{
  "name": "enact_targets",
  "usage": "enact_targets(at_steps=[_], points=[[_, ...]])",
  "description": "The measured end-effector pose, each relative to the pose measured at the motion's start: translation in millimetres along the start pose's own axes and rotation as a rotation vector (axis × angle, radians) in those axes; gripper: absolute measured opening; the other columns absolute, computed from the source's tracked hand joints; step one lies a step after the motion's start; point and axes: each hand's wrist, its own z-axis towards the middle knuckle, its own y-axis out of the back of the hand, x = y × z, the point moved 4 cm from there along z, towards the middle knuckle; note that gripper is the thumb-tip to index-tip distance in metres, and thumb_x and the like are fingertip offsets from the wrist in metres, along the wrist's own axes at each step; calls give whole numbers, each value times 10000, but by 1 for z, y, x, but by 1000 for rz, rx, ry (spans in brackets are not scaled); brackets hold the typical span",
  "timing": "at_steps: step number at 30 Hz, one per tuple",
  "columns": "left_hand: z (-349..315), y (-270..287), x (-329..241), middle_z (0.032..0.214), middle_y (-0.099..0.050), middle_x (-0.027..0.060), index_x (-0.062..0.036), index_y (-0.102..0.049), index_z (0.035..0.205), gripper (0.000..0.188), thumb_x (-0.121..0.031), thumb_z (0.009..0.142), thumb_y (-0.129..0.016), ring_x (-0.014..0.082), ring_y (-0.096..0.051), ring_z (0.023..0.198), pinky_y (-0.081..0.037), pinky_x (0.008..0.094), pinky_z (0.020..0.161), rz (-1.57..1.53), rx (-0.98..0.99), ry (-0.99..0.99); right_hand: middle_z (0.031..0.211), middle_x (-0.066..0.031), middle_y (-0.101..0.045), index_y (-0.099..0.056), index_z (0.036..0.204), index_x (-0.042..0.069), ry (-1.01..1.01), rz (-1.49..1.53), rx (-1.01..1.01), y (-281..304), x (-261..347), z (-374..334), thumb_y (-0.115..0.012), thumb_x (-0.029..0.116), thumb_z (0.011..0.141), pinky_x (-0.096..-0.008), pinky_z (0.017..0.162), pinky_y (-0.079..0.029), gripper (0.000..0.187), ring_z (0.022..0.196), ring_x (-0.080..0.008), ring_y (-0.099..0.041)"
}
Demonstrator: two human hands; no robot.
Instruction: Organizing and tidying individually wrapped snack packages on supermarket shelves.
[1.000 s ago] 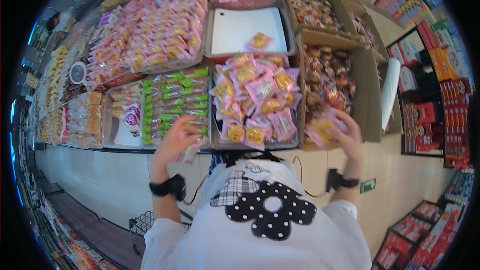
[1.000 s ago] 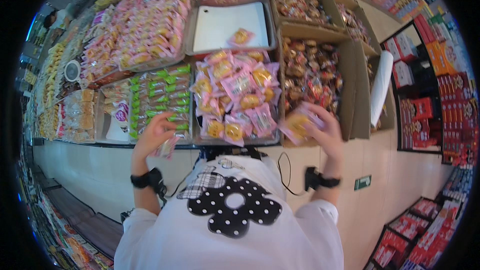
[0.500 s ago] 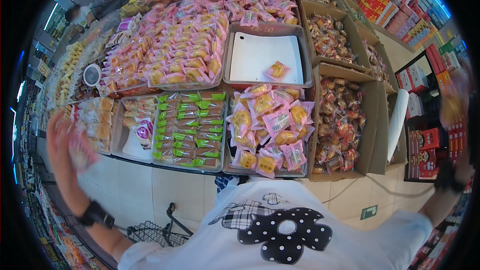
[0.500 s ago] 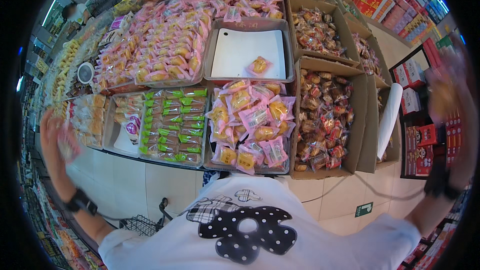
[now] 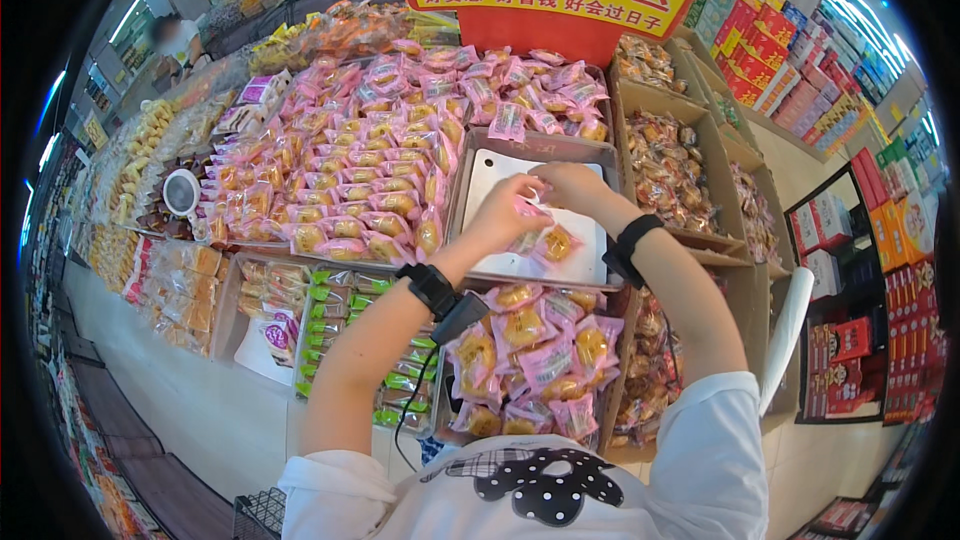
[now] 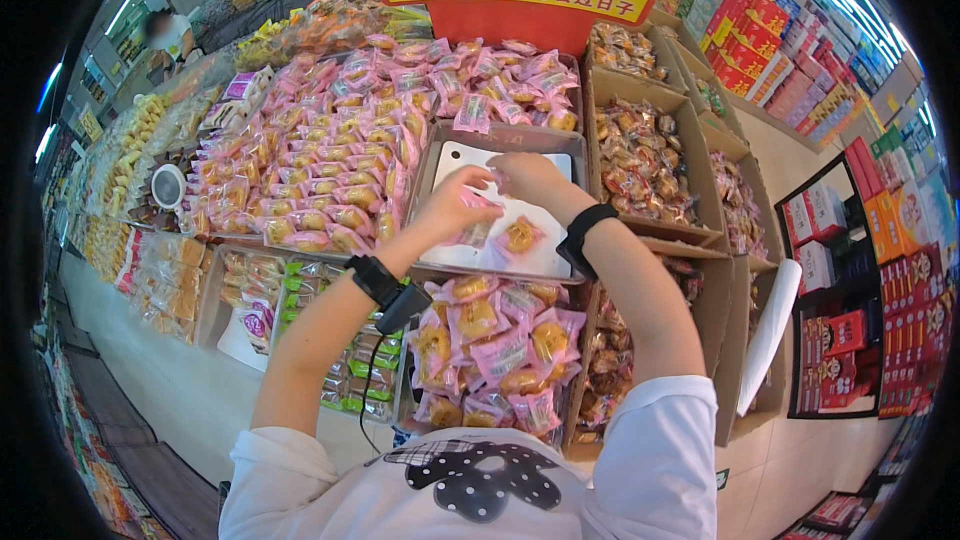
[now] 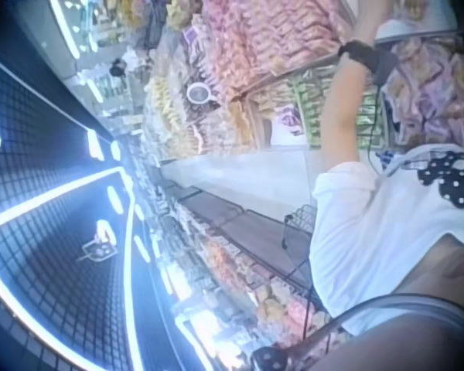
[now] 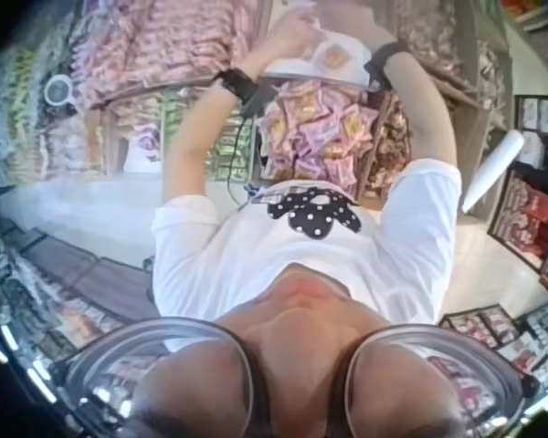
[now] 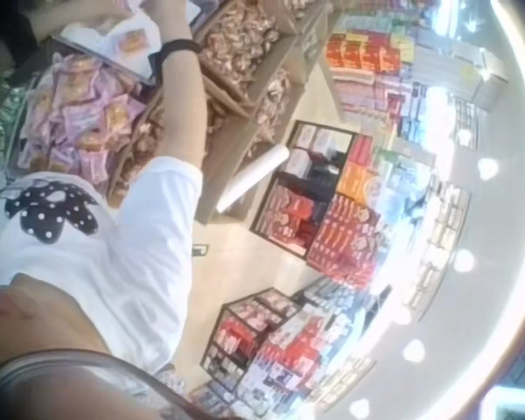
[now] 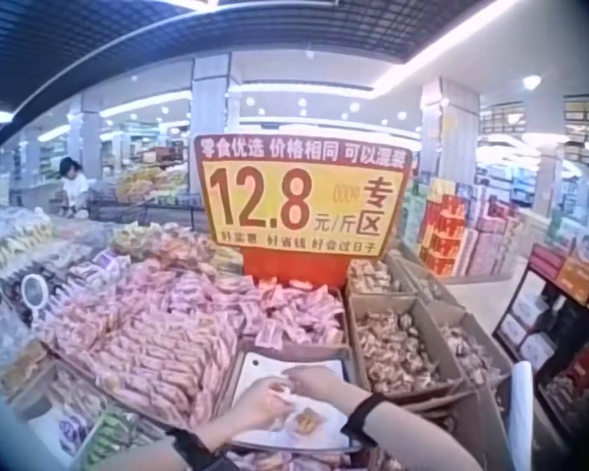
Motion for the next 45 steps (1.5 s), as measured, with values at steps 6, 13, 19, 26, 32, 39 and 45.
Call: enact_targets(at_steps=[6, 13, 19, 26, 32, 39, 45], points=[[12, -24, 56, 928, -539, 119, -38, -545, 932, 385, -157, 624, -745, 246, -533, 870, -438, 337, 777, 39, -113, 54, 988, -125, -566, -483, 1167, 133, -171, 76, -13, -46, -52, -8, -660, 152, 671, -375, 766, -459, 527, 914, -298, -558], [-9, -39, 58, 932, -542, 156, -129, -584, 980, 407, -260, 624, -731, 297, -532, 887, -450, 375, 735, 733, 274, 363, 950, -162, -580, -486, 1157, 127, -351, 91, 290, -32, -71, -23, -658, 147, 659, -386, 752, -462, 528, 884, -334, -567], [2, -20, 53, 861, -540, 130, -55, -573, 941, 306, -73, 651, -669, 282, -535, 837, -433, 358, 739, 289, 210, 90, 931, -166, -611, -552, 1060, 80, -248, 241, 37, -28, -56, -12, -639, 79, 661, -380, 752, -462, 409, 876, -312, -582], [-4, -19, 53, 1069, -489, 123, -77, -550, 993, 374, -39, 641, -670, 305, -468, 1013, -417, 365, 814, 549, 124, 177, 1005, -123, -591, -555, 1077, 63, -298, 451, 126, -60, -41, -20, -602, -1, 710, -330, 752, -481, 375, 909, -219, -575], [-1, -24, 55, 1120, -478, 88, -138, -566, 1007, 392, -79, 641, -694, 303, -450, 1058, -417, 388, 874, 654, 177, -59, 1040, -96, -579, -538, 1098, 45, -261, 739, 146, -64, -33, -20, -572, 6, 763, -308, 808, -480, 339, 950, -177, -561], [-7, -18, 39, 1149, -486, 77, -158, -574, 990, 362, -9, 660, -594, 283, -430, 1094, -372, 425, 885, 810, 235, -174, 982, -121, -600, -528, 1117, 81, -335, 453, 83, -60, -29, -21, -564, 82, 788, -321, 789, -469, 331, 886, -223, -580], [-17, -6, 56, 1048, -528, 108, -115, -562, 904, 203, -165, 710, -594, 314, -509, 985, -409, 445, 800, 755, 324, 149, 950, -128, -609, -535, 1104, 101, -332, 478, 82, -64, -38, -19, -550, 76, 789, -336, 788, -453, 316, 869, -248, -582]])
